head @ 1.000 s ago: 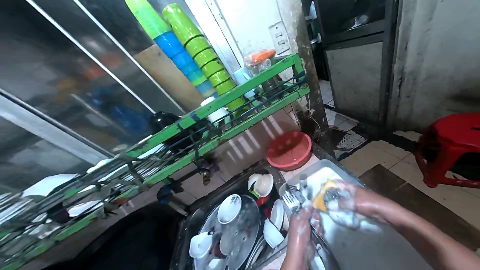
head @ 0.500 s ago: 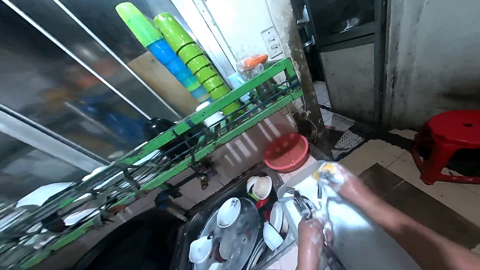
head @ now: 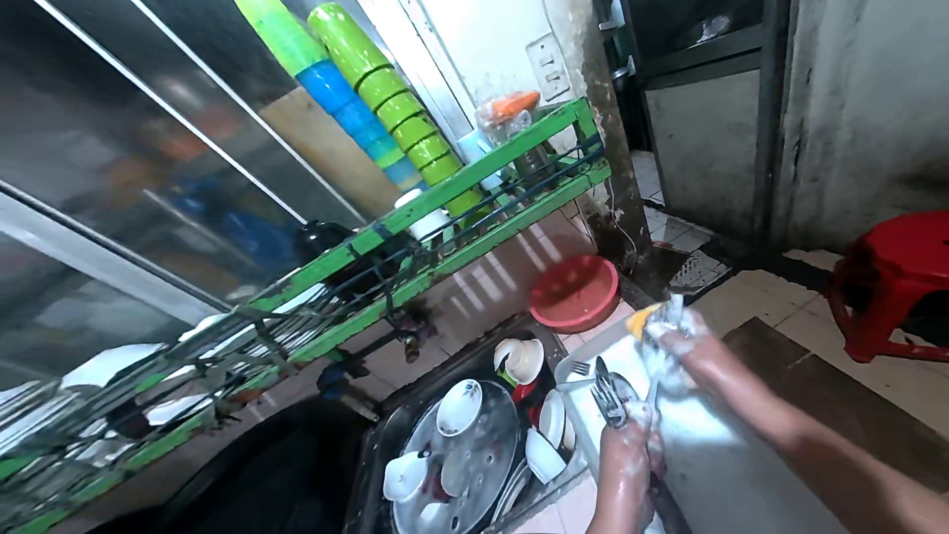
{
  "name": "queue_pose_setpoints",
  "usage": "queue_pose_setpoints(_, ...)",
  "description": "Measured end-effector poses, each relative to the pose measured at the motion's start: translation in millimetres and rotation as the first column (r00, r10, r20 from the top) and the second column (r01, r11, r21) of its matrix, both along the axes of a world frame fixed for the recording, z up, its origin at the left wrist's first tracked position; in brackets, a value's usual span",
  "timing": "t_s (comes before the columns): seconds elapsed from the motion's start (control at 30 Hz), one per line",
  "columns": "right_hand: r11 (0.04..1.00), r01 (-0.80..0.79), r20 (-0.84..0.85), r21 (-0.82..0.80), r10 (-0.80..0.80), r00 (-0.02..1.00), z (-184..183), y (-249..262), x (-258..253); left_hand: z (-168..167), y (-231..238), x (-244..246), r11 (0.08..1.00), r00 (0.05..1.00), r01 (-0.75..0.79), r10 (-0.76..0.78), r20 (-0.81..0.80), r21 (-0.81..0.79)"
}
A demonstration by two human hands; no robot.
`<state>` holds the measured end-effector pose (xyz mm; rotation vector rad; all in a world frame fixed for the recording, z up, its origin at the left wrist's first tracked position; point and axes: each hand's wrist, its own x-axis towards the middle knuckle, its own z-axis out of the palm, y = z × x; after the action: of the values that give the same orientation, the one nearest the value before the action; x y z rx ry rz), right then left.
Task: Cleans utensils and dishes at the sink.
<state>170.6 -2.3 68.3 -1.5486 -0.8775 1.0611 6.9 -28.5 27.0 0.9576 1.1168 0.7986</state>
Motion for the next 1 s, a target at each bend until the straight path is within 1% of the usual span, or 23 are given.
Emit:
queue_pose_setpoints(0.07,0.986,-0.166,0.092,-0.019,0.167,0.982,-10,-5,-12,4,5,1,1.000,1.000,0.021,-0.021,-0.014,0.021)
queue_pose_setpoints(0.13,0.977,-0.208,0.194,-0.049,0.213,0.957,-10,-6,-7,5,7,-5,0.998,0.998,0.055,-0.054,-0.028,0.012)
queue_pose_setpoints(0.2,0.955,-0.251,0.270,-0.159,0.286,0.919,-3,-2,11,4,11,-16,0.998,0.998,0.055,-0.055,0.014,0.015)
queue_pose_setpoints(0.23,0.920,-0.305,0.294,-0.246,0.371,0.881,2,-1,19,3,15,-21,0.998,0.997,0.050,-0.052,0.053,0.031)
queue_pose_setpoints(0.27,0.861,-0.386,0.302,-0.332,0.484,0.821,6,-2,24,3,17,-22,0.999,0.994,0.028,-0.033,0.101,0.044)
queue_pose_setpoints(0.3,0.784,-0.476,0.303,-0.399,0.603,0.738,7,-5,24,4,18,-23,0.998,0.986,0.025,-0.033,0.161,0.051)
queue_pose_setpoints(0.37,0.643,-0.636,0.323,-0.428,0.765,0.557,-7,-10,10,7,18,-20,0.993,0.964,0.087,-0.103,0.244,0.074)
queue_pose_setpoints(0.4,0.585,-0.700,0.345,-0.409,0.810,0.475,-19,-13,1,8,19,-19,0.988,0.954,0.139,-0.152,0.259,0.068)
queue_pose_setpoints(0.43,0.521,-0.749,0.340,-0.409,0.849,0.405,-29,-15,-7,8,19,-18,0.986,0.952,0.160,-0.166,0.259,0.044)
queue_pose_setpoints(0.5,0.422,-0.834,0.276,-0.355,0.900,0.338,-47,-23,-11,2,25,-20,0.991,0.940,0.132,-0.119,0.319,-0.020)
queue_pose_setpoints(0.57,0.354,-0.882,0.278,-0.311,0.921,0.272,-58,-24,2,-4,37,-29,0.995,0.898,0.089,-0.059,0.437,-0.049)
queue_pose_setpoints(0.6,0.391,-0.872,0.309,-0.296,0.903,0.300,-56,-24,11,-5,42,-34,0.994,0.880,0.098,-0.063,0.472,-0.051)
queue_pose_setpoints(0.63,0.482,-0.823,0.323,-0.302,0.864,0.387,-46,-23,22,-6,46,-39,0.990,0.868,0.132,-0.090,0.489,-0.053)
queue_pose_setpoints(0.67,0.603,-0.734,0.322,-0.311,0.794,0.516,-33,-22,33,-6,49,-43,0.978,0.852,0.198,-0.142,0.505,-0.059)
queue_pose_setpoints(0.7,0.731,-0.623,0.291,-0.279,0.683,0.670,-20,-20,42,-7,49,-46,0.956,0.826,0.287,-0.212,0.522,-0.065)
queue_pose_setpoints(0.73,0.831,-0.521,0.213,-0.197,0.554,0.804,-7,-19,47,-6,46,-46,0.922,0.795,0.381,-0.287,0.535,-0.072)
queue_pose_setpoints(0.77,0.891,-0.445,0.084,-0.088,0.452,0.888,2,-19,51,-5,41,-44,0.876,0.756,0.476,-0.363,0.545,-0.078)
queue_pose_setpoints(0.8,0.908,-0.418,-0.041,0.014,0.419,0.907,9,-18,52,-5,37,-40,0.822,0.707,0.565,-0.436,0.557,-0.073)
queue_pose_setpoints(0.83,0.896,-0.437,-0.118,0.079,0.444,0.888,13,-15,51,-6,32,-36,0.770,0.659,0.635,-0.495,0.567,-0.067)
queue_pose_setpoints(0.87,0.864,-0.493,-0.133,0.105,0.503,0.854,17,-11,49,-6,26,-32,0.739,0.641,0.670,-0.529,0.557,-0.069)
queue_pose_setpoints(0.93,0.807,-0.588,-0.050,0.056,0.590,0.806,25,-4,46,-6,19,-25,0.715,0.623,0.698,-0.579,0.526,-0.040)
queue_pose_setpoints(0.97,0.805,-0.593,0.022,0.015,0.593,0.805,30,-1,44,-6,18,-23,0.704,0.612,0.710,-0.601,0.514,-0.023)
queue_pose_setpoints(1.0,0.827,-0.561,0.123,-0.013,0.558,0.820,34,1,41,-6,18,-21,0.697,0.612,0.717,-0.616,0.495,-0.020)
